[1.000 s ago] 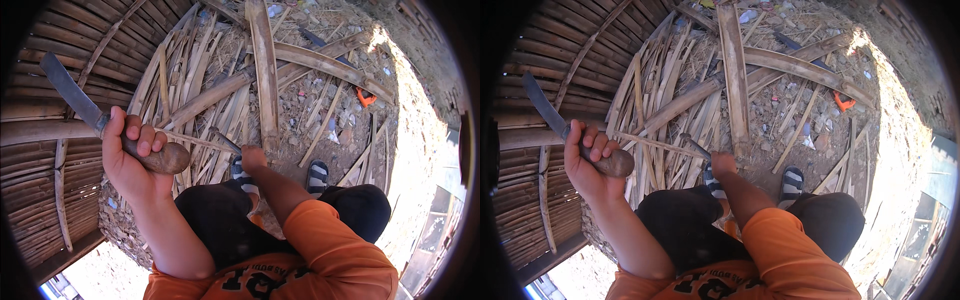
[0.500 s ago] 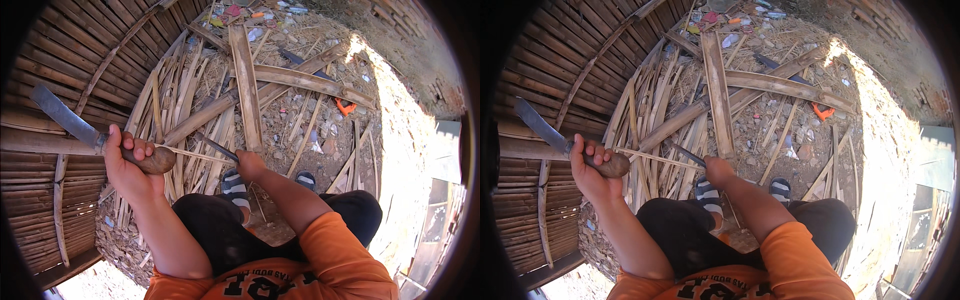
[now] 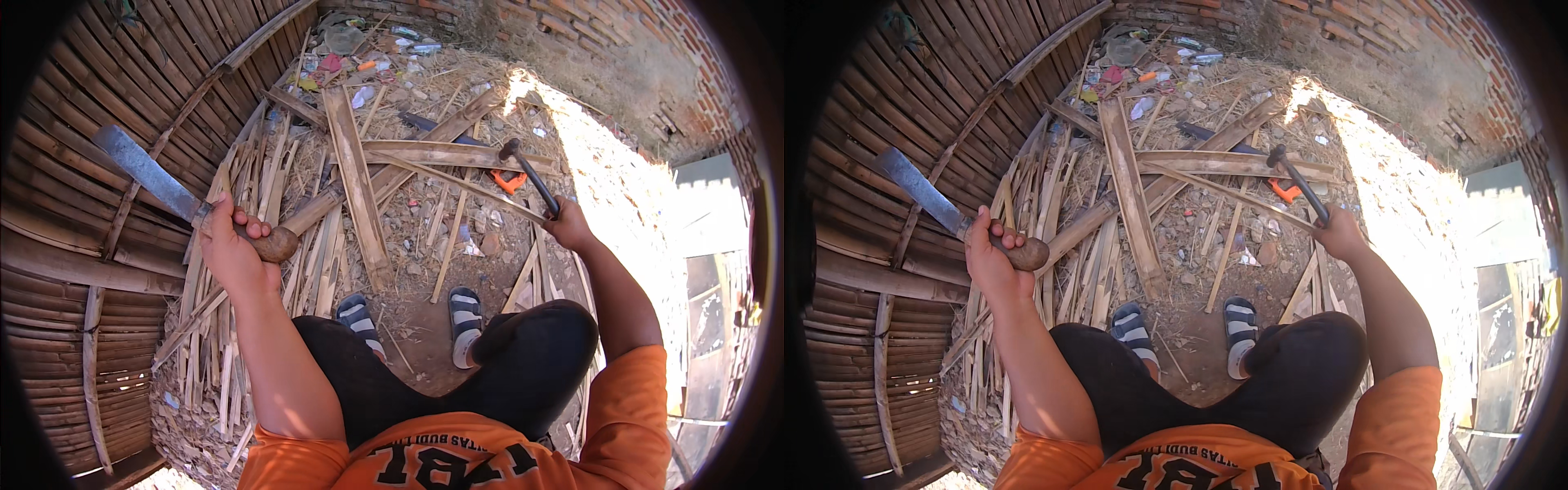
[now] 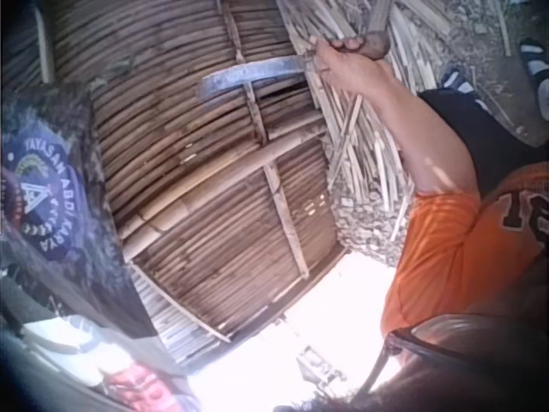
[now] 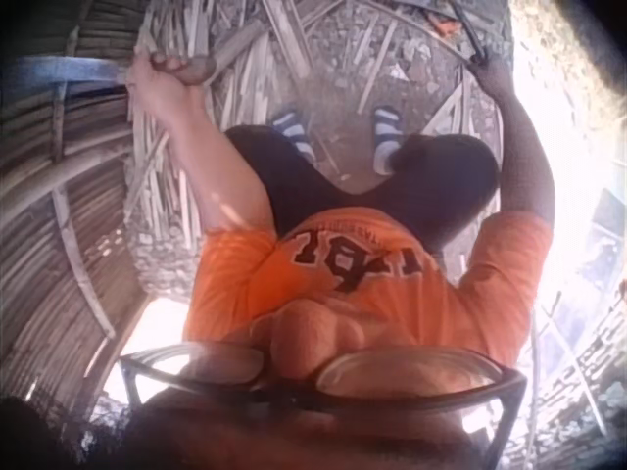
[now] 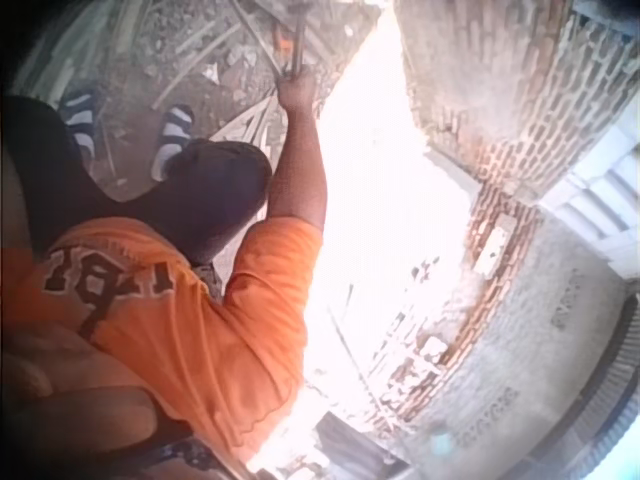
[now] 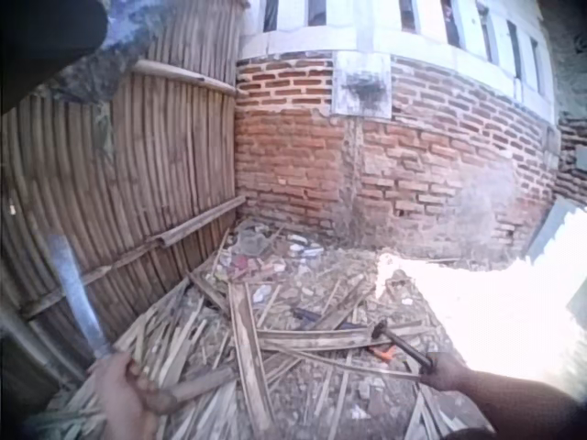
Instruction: The person splits a piece of wood using a large knife and a hammer.
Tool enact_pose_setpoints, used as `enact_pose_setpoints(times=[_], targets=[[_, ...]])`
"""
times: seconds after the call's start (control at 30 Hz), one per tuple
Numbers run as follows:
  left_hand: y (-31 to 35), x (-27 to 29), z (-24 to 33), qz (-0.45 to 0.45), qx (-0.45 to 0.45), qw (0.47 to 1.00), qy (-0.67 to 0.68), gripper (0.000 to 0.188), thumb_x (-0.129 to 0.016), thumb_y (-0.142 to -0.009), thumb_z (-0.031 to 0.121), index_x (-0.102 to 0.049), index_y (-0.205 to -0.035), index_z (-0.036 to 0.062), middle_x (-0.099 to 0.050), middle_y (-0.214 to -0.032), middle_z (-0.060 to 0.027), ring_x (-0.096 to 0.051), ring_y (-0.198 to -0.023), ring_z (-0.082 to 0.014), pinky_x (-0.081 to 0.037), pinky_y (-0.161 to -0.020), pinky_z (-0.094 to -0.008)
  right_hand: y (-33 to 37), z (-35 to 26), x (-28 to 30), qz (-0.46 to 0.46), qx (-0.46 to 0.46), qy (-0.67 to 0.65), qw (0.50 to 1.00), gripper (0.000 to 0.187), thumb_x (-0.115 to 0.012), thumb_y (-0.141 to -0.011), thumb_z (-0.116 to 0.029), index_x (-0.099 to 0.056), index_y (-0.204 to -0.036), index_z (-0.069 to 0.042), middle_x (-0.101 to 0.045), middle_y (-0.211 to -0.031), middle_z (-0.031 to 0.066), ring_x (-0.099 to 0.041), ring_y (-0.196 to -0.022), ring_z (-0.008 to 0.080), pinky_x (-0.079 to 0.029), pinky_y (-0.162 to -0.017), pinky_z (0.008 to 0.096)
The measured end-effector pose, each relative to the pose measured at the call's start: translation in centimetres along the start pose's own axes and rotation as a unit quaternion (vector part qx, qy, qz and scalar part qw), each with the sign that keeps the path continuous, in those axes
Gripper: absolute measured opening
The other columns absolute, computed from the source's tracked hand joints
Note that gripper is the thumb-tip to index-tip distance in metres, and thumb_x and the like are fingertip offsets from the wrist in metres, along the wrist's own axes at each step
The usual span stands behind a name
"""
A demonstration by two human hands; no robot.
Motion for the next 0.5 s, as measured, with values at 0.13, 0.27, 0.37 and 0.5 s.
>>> enact_pose_setpoints(times=[0.13,0.27,0.37,0.5], targets=[[0.1,-0.1,-0.3,-0.022,0.019,0.999,-0.042,0.019,-0.069,-0.096,0.019,-0.053,-0.095,0.0099,-0.048,-0.073,0.0011,-0.046,-0.056,-0.0102,-0.041,-0.054,-0.0290,4.5,9.1,2.2,0.049,-0.114,-0.028,0.992,0.025,-0.079,-0.077,-0.013,-0.064,-0.091,0.000,-0.069,-0.087,0.0134,-0.068,-0.081,0.0246,-0.054,-0.076,0.0380],[0.2,-0.2,-0.7,-0.029,0.026,0.997,-0.068,0.018,-0.070,-0.094,0.016,-0.054,-0.097,0.0079,-0.048,-0.073,-0.0006,-0.047,-0.054,-0.0114,-0.043,-0.052,-0.0297,6.4,10.8,1.6,0.079,-0.143,-0.063,0.985,0.027,-0.079,-0.079,-0.016,-0.065,-0.094,0.001,-0.070,-0.088,0.0145,-0.069,-0.081,0.0229,-0.054,-0.075,0.0376],[0.2,-0.4,-1.5,-0.045,0.041,0.995,-0.078,0.019,-0.070,-0.094,0.015,-0.053,-0.098,0.0080,-0.048,-0.073,-0.0009,-0.047,-0.054,-0.0111,-0.043,-0.052,-0.0296,4.7,8.6,0.4,0.072,-0.106,-0.142,0.981,0.031,-0.080,-0.080,-0.017,-0.066,-0.100,0.003,-0.071,-0.090,0.0143,-0.069,-0.081,0.0222,-0.054,-0.076,0.0383],[0.3,-0.5,-1.8,-0.047,0.051,0.995,-0.077,0.020,-0.070,-0.094,0.015,-0.052,-0.099,0.0079,-0.049,-0.073,-0.0013,-0.047,-0.053,-0.0109,-0.042,-0.051,-0.0292,-1.1,0.0,-2.5,0.010,-0.035,-0.183,0.983,0.037,-0.080,-0.080,-0.018,-0.065,-0.106,0.003,-0.072,-0.090,0.0118,-0.069,-0.080,0.0205,-0.054,-0.076,0.0361]])
Point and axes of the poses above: each hand's wrist, its own y-axis away from the middle knuckle, its own x-axis out of the back of the hand, z = x × y, the point moved 2 cm from there along -y, towards the middle knuckle
